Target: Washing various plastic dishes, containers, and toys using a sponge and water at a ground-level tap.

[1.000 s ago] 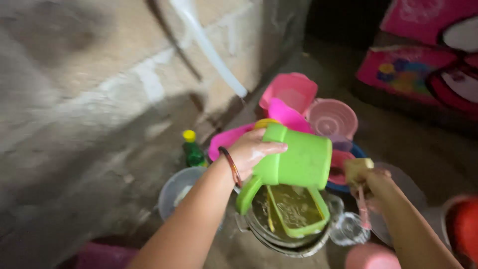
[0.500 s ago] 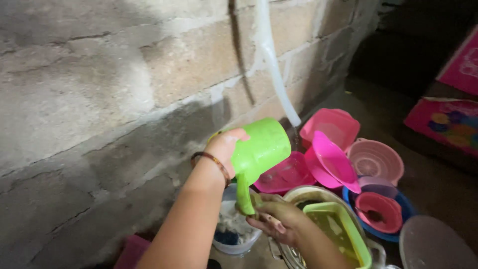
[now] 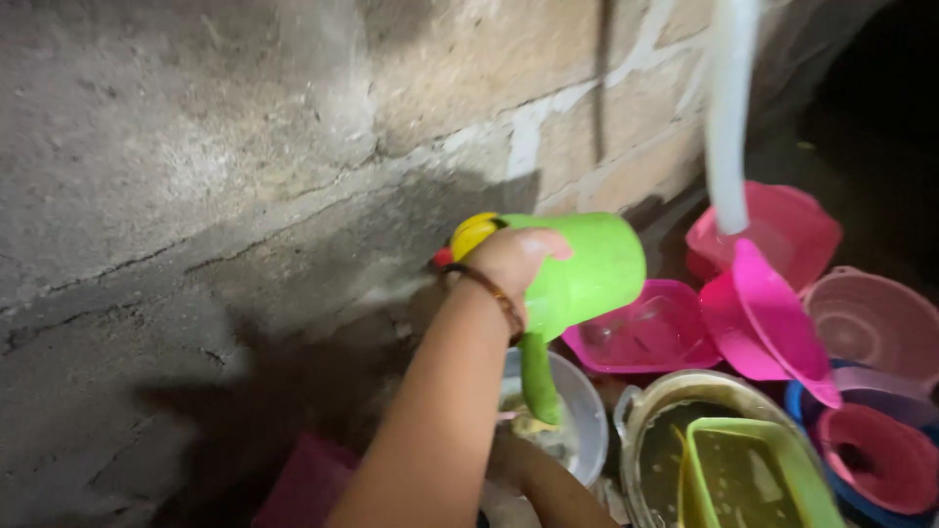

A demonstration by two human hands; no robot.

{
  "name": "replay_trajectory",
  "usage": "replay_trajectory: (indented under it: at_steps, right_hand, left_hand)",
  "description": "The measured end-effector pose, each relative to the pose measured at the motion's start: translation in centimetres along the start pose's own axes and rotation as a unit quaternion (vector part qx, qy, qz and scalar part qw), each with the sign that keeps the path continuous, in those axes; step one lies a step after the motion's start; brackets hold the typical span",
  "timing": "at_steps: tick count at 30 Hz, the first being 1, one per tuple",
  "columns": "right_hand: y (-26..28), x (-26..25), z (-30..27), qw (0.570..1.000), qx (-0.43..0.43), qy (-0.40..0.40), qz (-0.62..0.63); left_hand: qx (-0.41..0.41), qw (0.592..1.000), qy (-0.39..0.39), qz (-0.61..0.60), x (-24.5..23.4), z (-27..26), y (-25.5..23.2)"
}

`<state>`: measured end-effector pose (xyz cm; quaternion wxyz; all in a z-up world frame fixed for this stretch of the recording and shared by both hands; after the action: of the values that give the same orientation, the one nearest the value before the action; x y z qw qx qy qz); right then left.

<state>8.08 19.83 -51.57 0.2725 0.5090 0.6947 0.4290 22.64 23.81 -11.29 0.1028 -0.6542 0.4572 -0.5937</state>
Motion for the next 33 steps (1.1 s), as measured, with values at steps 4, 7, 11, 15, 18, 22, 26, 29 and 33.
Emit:
replay_trajectory:
  at_steps: [4, 7, 11, 15, 18, 22, 26, 29, 33]
  right_hand:
    - [-2.5, 2.8, -1.7, 0.999, 0.034, 0.035, 0.003]
    - [-0.5, 2.9, -2.7, 0.998, 0.043, 0.055, 0.005]
    - [8.6, 0.4, -6.0, 0.996, 0.057, 0.068, -0.002]
    - [18.4, -1.3, -11.5, 0.994, 0.073, 0.086, -0.011]
    - [23.8, -0.3, -16.1, 0.991, 0.074, 0.065, 0.086]
    - [24.0, -3.7, -17.2, 0.974, 0.077, -0.075, 0.197]
    - [23.7, -7.6, -16.0, 0.977, 0.005, -0.136, 0.163]
    - [30.5, -4.3, -20.4, 0.979, -0.04, -0.124, 0.16]
    - [33.1, -4.8, -20.7, 0.991, -0.049, -0.102, 0.066]
  left_hand:
    - [0.007, 0.994, -0.074, 0.077, 1.1, -0.6, -1.1]
    - [0.046, 0.986, -0.062, 0.149, 1.1, -0.1, -1.7]
    - [0.061, 0.992, -0.053, 0.094, 1.8, 1.5, -1.3]
    - [0.066, 0.991, -0.051, 0.101, 2.9, 0.9, -1.0]
    - [0.065, 0.996, -0.028, 0.061, 2.7, 1.7, 0.0]
    - [0.109, 0.994, 0.027, -0.01, 2.3, 2.8, 1.2]
    - [0.062, 0.982, 0.077, -0.164, 6.9, -3.0, -0.6]
    - [0.025, 0.989, -0.026, -0.145, 5.2, -3.8, -0.3]
    - [0.111, 0.986, -0.039, -0.116, 4.9, -5.4, -3.7]
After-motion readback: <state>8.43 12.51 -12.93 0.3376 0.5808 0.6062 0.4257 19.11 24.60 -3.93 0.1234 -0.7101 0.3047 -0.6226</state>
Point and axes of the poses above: each hand's wrist, its own z-axis towards the middle knuckle, its own x-axis out of the palm, y = z × x, the point moved 10 cm from there along z, towards the middle knuckle, and after that the axes turned 1 degree about y, right-handed, at the moved point
